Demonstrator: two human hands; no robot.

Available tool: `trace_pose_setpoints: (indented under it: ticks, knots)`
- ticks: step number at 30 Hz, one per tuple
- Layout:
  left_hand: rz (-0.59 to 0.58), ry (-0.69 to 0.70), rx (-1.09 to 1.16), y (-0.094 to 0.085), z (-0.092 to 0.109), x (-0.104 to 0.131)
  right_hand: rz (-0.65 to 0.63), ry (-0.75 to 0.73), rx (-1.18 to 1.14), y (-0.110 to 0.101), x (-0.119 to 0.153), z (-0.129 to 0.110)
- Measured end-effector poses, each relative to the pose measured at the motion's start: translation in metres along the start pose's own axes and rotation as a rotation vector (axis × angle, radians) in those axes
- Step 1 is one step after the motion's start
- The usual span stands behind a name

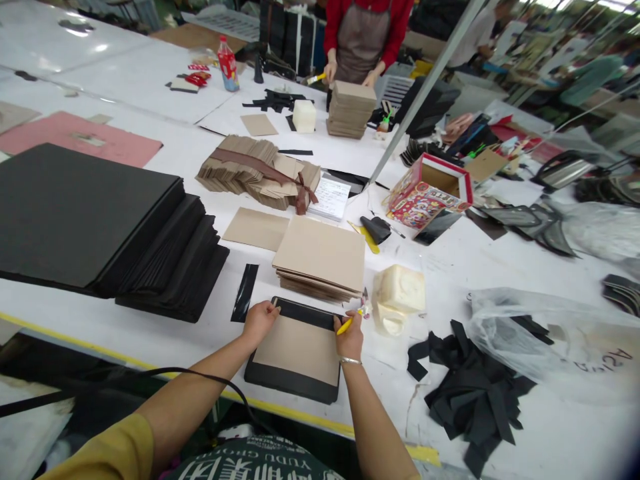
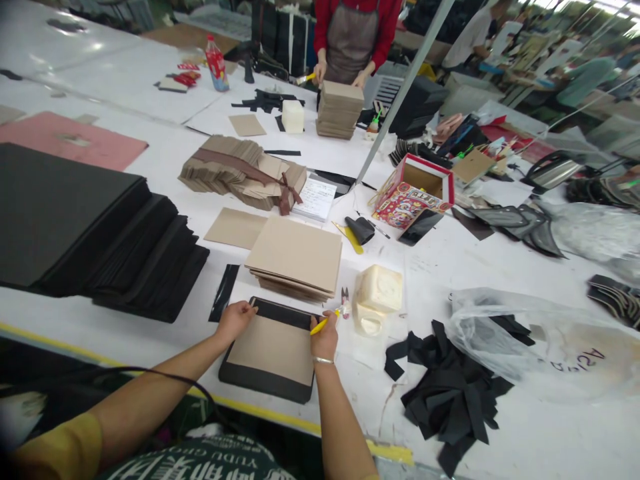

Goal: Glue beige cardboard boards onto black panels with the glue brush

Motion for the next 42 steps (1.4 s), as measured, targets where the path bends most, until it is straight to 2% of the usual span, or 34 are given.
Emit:
trace_pose_setpoints:
  ticks: [11,24,30,33,35,37,40,42]
  knots:
    - [-0.049,-0.053,-0.068,0.003,-0.001,-0.002,-0.010,0.016,-0.004,-0.001,-0.001,-0.004]
    - [-0.041,-0.052,-0.114,0.002,0.003,-0.001,-0.014,0.016,0.012,-0.001,0.001,-0.003]
    - [-0.038,-0.011,-0.169,0.000,0.001,-0.004,0.004,-0.051,0.067,0.003,-0.003,-0.004]
    - [-0.006,0.033,-0.232,-0.006,0.003,0.000,0.073,-0.050,0.090,0.001,0.002,0.003]
    - [0.052,0.107,-0.297,-0.009,0.004,0.007,0.172,-0.026,0.101,-0.003,0.009,0.011]
    - [0.092,0.303,-0.426,-0.009,0.004,0.016,0.252,-0.057,0.109,-0.006,0.018,0.016]
    - [-0.025,0.714,-0.678,0.000,-0.004,0.033,0.211,-0.259,0.127,-0.002,0.030,0.018]
    - [-0.120,0.870,-0.777,0.007,-0.008,0.044,0.139,-0.373,0.185,0.003,0.041,0.014]
Point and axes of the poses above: each hand's wrist, its own x-axis away from the middle knuckle, its own y-axis out of the palm, z = x × y, the point moved 1 cm from there along -x, towards the middle knuckle, and after that the axes turned 10 degrees about -z, right-handed, at the moved point
